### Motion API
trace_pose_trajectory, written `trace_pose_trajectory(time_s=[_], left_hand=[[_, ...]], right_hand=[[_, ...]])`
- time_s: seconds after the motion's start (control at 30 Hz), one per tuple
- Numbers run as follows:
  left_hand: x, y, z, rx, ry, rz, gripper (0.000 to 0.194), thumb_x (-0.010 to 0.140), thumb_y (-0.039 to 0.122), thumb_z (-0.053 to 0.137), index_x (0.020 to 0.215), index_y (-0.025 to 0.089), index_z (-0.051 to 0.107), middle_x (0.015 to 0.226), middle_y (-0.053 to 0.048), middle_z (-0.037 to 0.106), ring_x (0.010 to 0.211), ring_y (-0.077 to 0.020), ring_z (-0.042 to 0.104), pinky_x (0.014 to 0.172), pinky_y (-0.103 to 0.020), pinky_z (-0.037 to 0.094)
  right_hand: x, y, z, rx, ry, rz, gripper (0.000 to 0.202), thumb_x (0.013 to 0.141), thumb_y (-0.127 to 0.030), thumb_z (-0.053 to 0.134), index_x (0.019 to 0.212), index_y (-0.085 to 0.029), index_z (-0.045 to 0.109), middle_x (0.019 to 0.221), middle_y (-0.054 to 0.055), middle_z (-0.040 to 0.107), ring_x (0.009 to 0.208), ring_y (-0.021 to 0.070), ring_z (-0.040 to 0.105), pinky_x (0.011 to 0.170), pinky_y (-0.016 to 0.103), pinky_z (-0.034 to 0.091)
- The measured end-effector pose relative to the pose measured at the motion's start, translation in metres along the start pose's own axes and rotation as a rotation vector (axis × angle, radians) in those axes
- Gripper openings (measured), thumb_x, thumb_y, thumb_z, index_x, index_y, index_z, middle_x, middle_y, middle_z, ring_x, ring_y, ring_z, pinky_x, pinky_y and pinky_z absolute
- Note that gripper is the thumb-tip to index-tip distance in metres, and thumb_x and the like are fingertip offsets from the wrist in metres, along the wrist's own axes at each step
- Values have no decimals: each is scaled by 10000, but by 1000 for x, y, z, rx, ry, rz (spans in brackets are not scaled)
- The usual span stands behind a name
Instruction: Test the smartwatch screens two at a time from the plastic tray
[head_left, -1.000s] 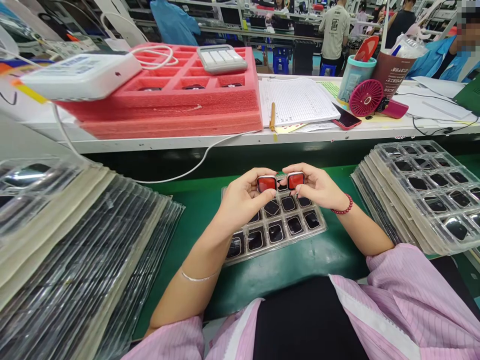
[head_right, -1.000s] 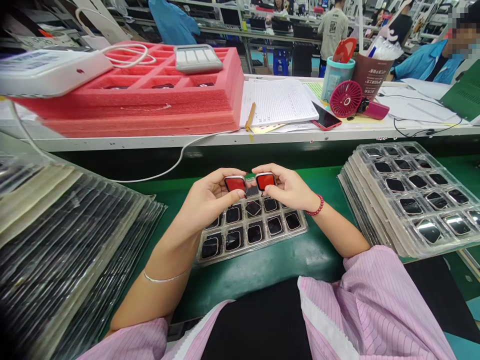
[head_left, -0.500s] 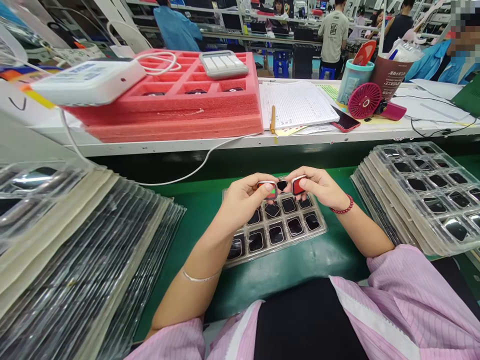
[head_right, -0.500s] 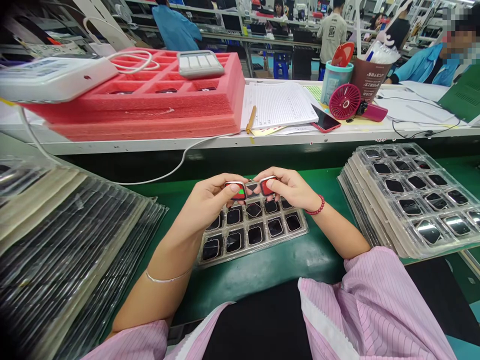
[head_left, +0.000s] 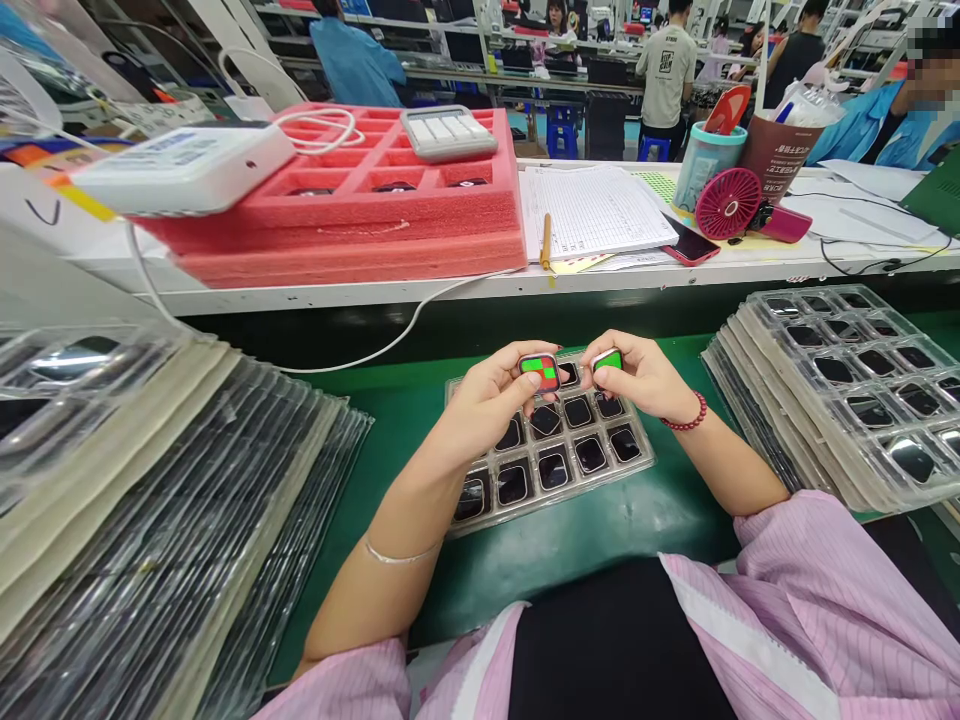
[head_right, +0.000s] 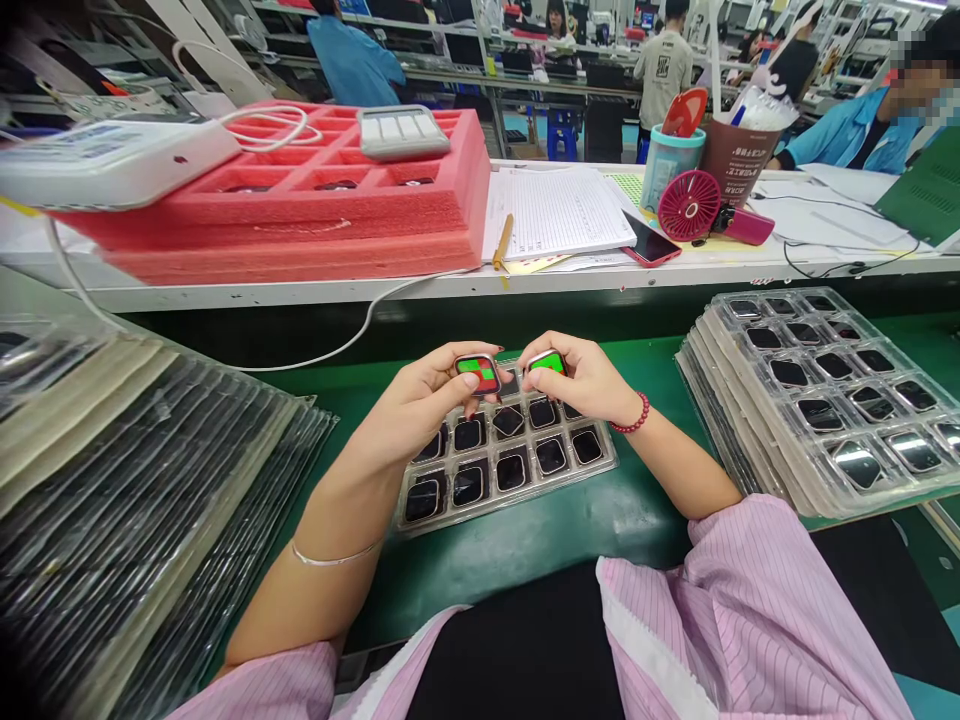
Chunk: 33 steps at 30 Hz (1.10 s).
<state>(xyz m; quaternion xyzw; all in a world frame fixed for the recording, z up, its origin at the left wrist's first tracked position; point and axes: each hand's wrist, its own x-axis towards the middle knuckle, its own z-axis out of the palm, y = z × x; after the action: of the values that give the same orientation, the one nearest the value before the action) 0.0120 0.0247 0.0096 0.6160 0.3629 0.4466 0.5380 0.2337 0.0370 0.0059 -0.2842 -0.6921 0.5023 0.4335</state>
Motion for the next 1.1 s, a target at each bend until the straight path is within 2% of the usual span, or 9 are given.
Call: trace_pose_trajectory(time_s=[0.1, 0.17, 0.3, 0.47, 0.7, 0.97, 1.1], left_hand=[[0, -1, -1, 37, -13, -6, 464, 849, 347, 726, 1259, 162, 616, 1024, -90, 725, 791, -183, 692, 598, -240, 515], [-1, -1, 0, 42, -18, -9, 497, 836, 305, 733, 1290, 159, 593, 1048, -91, 723, 829, -188, 700, 696, -267, 547], [-1, -3, 1, 49, -2, 14, 489, 814, 263, 745, 1267, 150, 602, 1041, -90, 723, 872, -195, 697, 809, -309, 558], [0, -4, 2, 14, 15, 49, 379, 807, 297, 766, 1142, 153, 665, 973, -73, 727, 823, -188, 681, 735, -299, 564], [-2, -2, 3, 22, 17, 88, 280, 837, 340, 749, 1050, 164, 704, 935, -65, 737, 821, -197, 688, 704, -296, 565], [-3, -3, 3, 79, 27, 99, 240, 840, 341, 738, 1002, 168, 699, 855, -56, 737, 761, -183, 670, 680, -287, 528], [-4, -1, 4, 87, 52, 95, 226, 840, 354, 728, 961, 166, 691, 819, -51, 730, 733, -177, 654, 652, -280, 511]], right_hand=[[0, 0, 0, -15, -19, -20, 308, 888, -411, 676, 1016, -144, 590, 816, 41, 669, 638, 98, 559, 546, 201, 457], [0, 1, 0, -5, -49, -38, 310, 895, -363, 666, 1090, -146, 561, 891, 52, 673, 661, 96, 563, 570, 206, 472], [0, 2, 0, 5, -94, -44, 321, 888, -238, 622, 1177, -149, 516, 974, 65, 674, 701, 100, 581, 606, 214, 498], [1, 0, 1, -20, -117, -28, 304, 852, -170, 596, 1148, -146, 531, 964, 65, 689, 712, 107, 598, 610, 220, 510], [0, -2, 2, -39, -115, -55, 180, 882, -212, 588, 1045, -137, 588, 878, 64, 698, 763, 134, 636, 651, 237, 506], [-1, -2, 2, -53, -107, -60, 167, 868, -217, 622, 1010, -130, 624, 836, 51, 696, 733, 130, 624, 651, 237, 493], [-1, -5, 1, 1, -136, 12, 205, 931, -302, 566, 1020, -129, 629, 873, 66, 693, 769, 137, 637, 626, 227, 509]])
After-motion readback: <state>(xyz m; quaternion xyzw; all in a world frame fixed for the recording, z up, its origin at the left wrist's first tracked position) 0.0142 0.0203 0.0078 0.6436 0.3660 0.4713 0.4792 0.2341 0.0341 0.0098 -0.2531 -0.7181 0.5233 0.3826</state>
